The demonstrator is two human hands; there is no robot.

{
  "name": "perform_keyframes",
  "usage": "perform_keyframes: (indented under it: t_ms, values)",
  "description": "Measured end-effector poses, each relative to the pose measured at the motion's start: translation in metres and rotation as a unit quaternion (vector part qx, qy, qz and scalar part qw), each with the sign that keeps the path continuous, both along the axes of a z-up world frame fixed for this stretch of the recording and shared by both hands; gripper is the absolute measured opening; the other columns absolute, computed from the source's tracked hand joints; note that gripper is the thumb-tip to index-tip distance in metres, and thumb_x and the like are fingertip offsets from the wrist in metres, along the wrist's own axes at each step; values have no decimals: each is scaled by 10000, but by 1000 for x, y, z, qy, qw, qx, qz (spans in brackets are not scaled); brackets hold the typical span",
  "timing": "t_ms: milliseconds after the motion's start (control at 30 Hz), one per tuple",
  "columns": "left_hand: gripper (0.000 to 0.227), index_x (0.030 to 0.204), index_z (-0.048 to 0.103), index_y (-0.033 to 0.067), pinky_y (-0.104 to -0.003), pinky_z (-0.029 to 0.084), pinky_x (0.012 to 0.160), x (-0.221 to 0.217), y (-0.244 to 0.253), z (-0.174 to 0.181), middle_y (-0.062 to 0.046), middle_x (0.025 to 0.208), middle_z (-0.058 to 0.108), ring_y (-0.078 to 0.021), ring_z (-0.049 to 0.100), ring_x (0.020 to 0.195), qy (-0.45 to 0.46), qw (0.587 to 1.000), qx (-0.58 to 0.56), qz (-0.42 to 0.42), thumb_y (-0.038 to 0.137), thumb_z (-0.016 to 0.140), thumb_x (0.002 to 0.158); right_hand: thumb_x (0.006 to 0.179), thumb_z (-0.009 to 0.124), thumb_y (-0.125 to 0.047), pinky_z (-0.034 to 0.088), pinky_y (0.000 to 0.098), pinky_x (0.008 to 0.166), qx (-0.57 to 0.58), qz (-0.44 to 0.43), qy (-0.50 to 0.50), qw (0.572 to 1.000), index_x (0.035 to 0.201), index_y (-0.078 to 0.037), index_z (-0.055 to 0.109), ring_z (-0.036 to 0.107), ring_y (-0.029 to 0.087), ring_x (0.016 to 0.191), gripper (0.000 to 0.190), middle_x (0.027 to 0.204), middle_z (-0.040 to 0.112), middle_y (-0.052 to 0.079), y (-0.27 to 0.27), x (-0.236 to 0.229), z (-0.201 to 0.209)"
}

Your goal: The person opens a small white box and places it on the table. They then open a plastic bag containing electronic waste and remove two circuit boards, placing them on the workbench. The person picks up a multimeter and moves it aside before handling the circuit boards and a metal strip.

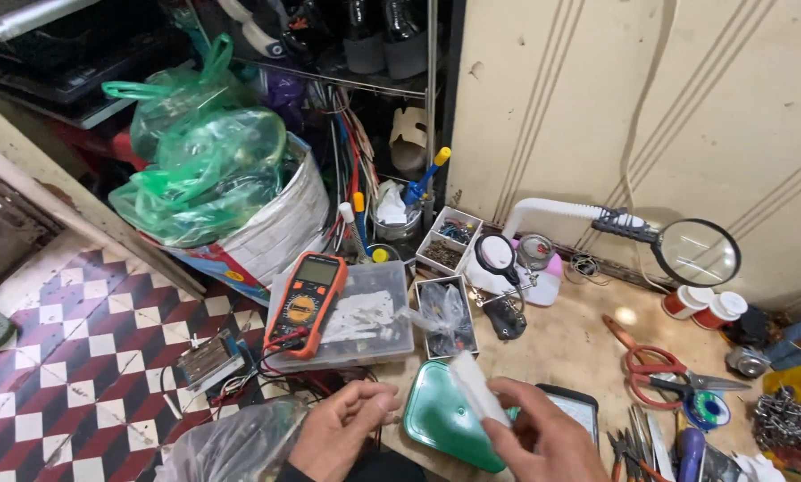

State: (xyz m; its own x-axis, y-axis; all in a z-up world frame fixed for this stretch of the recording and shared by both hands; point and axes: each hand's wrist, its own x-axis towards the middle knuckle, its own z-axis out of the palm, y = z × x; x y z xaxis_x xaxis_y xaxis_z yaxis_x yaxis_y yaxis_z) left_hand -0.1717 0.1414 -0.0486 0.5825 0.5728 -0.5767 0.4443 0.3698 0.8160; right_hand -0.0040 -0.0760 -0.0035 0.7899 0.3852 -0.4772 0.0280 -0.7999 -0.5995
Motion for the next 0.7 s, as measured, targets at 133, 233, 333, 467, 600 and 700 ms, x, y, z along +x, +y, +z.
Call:
perform_keyframes:
  t_ms: [133,233,333,467,600,700]
  values:
    - [685,1572,682,142,-428,678,1067,-4,10,-26,-140,1555,753,-295,781,1341,-121,986,-113,3,272,790,909,917,829,-458,556,236,789,66,148,-27,986,1396,-468,788,639,88,728,481,856,768,-69,48,-21,-14]
    - [814,1657,549,106,-460,640,1040,-3,11,-38,-179,1555,720,-296,722,1308,-282,945,-163,16,189,818,893,938,820,-471,582,255,786,99,202,-59,973,1333,-435,789,694,70,809,397,996,812,-121,60,-30,-15]
    - [732,1593,617,64,-412,630,1047,5,9,-34,-215,1473,779,-286,763,1229,-289,944,-160,9,147,828,897,972,756,-485,542,276,811,96,203,-49,973,1376,-465,766,691,73,890,405,1199,821,-190,58,-26,-17]
    - [668,1517,670,38,-378,613,1017,14,8,-29,-185,1383,817,-240,750,1172,-285,948,-143,3,135,852,882,946,826,-344,544,267,800,191,170,-33,966,1338,-330,851,694,98,832,393,1130,852,-117,51,-18,-24]
    - [711,1562,645,53,-387,627,1043,23,6,-30,-199,1388,810,-255,757,1212,-277,946,-168,-5,158,841,887,935,881,-267,521,285,789,201,104,-4,974,1301,-266,916,629,127,808,368,939,802,-33,49,-17,-24]
    - [715,1556,656,40,-453,678,1041,29,4,-33,-232,1316,831,-332,787,1199,-263,949,-174,11,125,850,873,958,837,-251,590,285,820,175,59,78,980,1385,-239,896,843,149,822,431,816,889,89,52,-20,-5]
